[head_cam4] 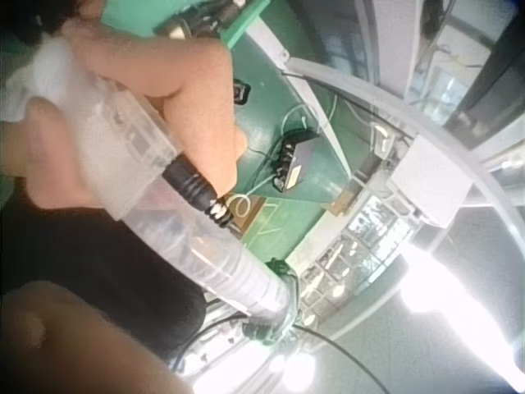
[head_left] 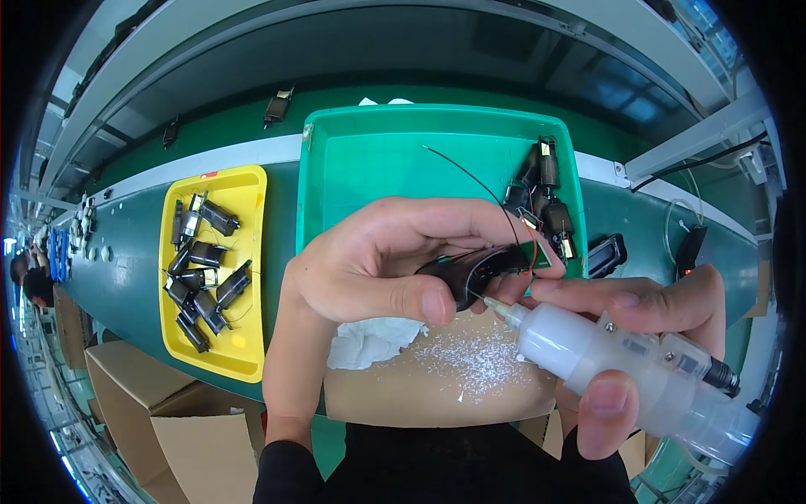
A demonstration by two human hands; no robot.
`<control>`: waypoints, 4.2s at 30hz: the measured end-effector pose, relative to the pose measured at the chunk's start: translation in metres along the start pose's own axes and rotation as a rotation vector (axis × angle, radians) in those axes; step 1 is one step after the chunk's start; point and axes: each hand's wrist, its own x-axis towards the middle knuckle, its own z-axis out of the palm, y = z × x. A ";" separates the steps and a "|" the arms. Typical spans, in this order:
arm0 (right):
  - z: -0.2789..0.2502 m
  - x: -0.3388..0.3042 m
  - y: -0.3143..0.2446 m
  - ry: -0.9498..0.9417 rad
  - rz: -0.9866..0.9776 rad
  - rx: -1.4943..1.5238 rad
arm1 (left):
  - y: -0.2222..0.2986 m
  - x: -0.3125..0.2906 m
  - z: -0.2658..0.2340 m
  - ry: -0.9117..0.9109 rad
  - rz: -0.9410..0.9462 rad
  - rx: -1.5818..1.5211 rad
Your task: The person uses a syringe to apply a clear liquid to small black electronic components with wires. They pick up each component from a green bin, apply the liquid to the wire connection, and place the component into a yellow tray. The process is repeated for multiple units throughout the clip.
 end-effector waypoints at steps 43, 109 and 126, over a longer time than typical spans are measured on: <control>-0.022 0.019 0.027 0.389 -1.271 -0.497 | 0.036 -0.070 -0.004 0.788 -0.279 1.705; 0.015 0.001 0.009 -0.100 -0.568 -0.643 | -0.005 0.002 0.011 0.222 -0.028 -0.118; 0.016 0.004 0.026 -0.164 -0.655 -0.441 | 0.000 0.000 0.009 0.156 -0.006 -0.082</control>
